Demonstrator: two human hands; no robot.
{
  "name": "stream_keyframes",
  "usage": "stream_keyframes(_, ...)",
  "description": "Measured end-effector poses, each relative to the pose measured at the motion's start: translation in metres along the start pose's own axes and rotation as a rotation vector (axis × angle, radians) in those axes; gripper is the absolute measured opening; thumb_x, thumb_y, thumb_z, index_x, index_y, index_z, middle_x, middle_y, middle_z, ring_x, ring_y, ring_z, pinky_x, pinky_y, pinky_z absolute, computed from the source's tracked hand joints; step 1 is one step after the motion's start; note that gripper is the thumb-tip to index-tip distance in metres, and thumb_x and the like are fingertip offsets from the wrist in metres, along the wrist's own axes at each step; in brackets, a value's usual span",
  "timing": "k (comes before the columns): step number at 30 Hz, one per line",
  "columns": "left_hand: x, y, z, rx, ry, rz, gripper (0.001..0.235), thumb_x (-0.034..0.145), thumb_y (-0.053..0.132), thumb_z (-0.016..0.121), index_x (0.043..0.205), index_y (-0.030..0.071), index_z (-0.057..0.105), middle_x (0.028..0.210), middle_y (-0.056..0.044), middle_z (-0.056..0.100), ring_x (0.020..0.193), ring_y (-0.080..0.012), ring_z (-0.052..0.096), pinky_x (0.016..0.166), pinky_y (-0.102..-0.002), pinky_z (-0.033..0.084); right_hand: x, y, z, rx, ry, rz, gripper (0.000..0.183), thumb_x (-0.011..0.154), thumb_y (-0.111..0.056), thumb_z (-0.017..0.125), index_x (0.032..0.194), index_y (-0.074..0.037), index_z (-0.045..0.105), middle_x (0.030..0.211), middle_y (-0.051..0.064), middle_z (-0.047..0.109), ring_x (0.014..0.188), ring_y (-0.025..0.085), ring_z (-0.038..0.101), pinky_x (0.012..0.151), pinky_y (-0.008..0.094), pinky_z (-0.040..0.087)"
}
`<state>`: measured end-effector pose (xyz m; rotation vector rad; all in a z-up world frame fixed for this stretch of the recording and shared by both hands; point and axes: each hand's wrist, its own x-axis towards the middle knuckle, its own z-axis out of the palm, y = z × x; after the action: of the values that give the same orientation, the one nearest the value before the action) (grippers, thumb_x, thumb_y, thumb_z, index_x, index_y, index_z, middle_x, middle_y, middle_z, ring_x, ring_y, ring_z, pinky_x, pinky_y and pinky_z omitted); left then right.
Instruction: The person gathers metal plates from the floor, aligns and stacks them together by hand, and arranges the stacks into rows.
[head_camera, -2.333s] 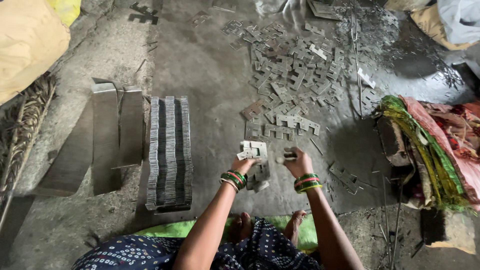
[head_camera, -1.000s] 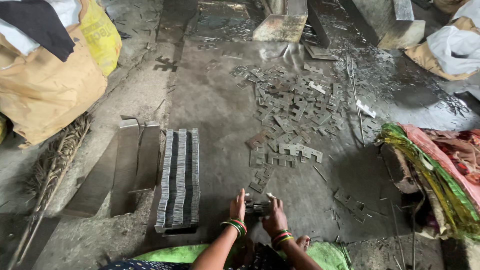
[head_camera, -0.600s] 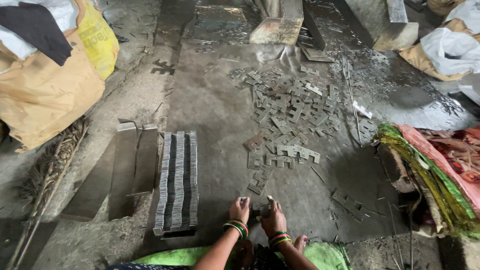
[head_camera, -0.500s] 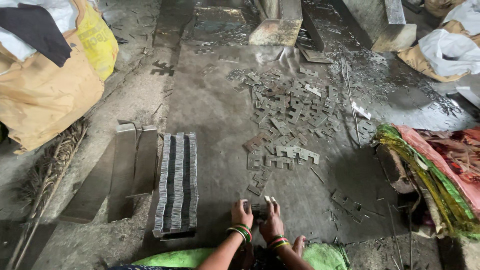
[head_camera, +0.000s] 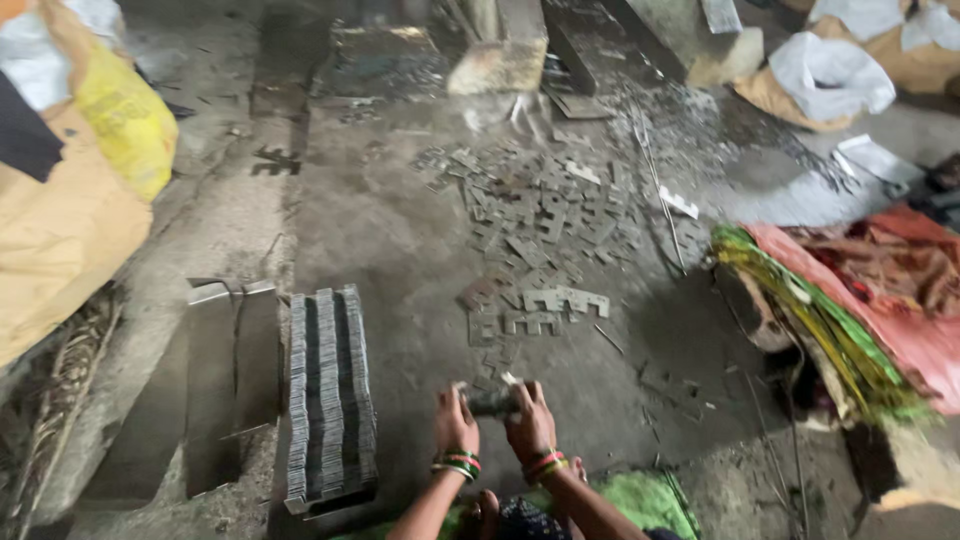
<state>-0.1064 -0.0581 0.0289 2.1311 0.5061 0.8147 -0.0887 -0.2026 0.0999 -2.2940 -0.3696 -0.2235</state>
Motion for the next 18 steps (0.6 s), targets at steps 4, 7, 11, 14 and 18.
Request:
stream_keyframes(4,0.008,0.003,-0.015,-0.056,-0.062,-0.038,0.023,0.095,0.004,0.053,0.116,0.009,0.06,0.108,-0.024,0.061,0.092,-0.0446,0.063,0.077,-0.053,0.051,0.009,-0.008,0.002,0.131,0.073,-0.18,0.051,0.073,0.004,0.065,0.122,-0.009,0.061,0.119,0.018,0.059,0.104,0.045,0.061,0.084,0.047,0.054)
stream_keyframes(7,-0.01,-0.023,-0.013,0.177,-0.264,-0.147,0.017,0.097,0.013,0.057,0.113,0.009,0.058,0.109,-0.022,0.061,0.094,-0.044,0.062,0.075,-0.052,0.052,-0.011,0.005,0.014,0.026,-0.07,-0.235,0.052,0.074,0.002,0.063,0.125,-0.008,0.06,0.121,0.02,0.056,0.109,0.044,0.057,0.088,0.047,0.053)
stream_keyframes(11,-0.024,-0.05,-0.004,0.213,-0.208,0.057,0.02,0.096,0.012,0.058,0.115,0.008,0.054,0.106,-0.023,0.061,0.095,-0.0445,0.062,0.077,-0.053,0.052,-0.006,0.014,0.024,-0.109,-0.282,-0.255,0.047,0.081,-0.009,0.067,0.127,-0.013,0.06,0.126,0.017,0.056,0.117,0.042,0.053,0.097,0.05,0.048)
stream_keyframes(14,-0.015,-0.056,0.0,0.241,-0.309,0.001,0.018,0.098,0.012,0.056,0.116,0.01,0.054,0.11,-0.021,0.062,0.099,-0.0415,0.063,0.081,-0.049,0.054,-0.009,0.006,0.026,-0.211,-0.29,-0.267,0.058,0.074,-0.009,0.07,0.13,-0.012,0.056,0.127,0.021,0.053,0.12,0.046,0.046,0.1,0.06,0.036)
stream_keyframes(18,0.005,-0.063,-0.006,0.205,-0.384,0.061,0.041,0.09,0.021,0.066,0.128,0.011,0.052,0.113,-0.025,0.062,0.102,-0.0445,0.062,0.086,-0.051,0.053,-0.004,0.019,0.042,-0.337,-0.364,-0.215,0.055,0.078,-0.011,0.067,0.131,-0.021,0.056,0.126,0.01,0.058,0.133,0.04,0.045,0.115,0.072,0.018)
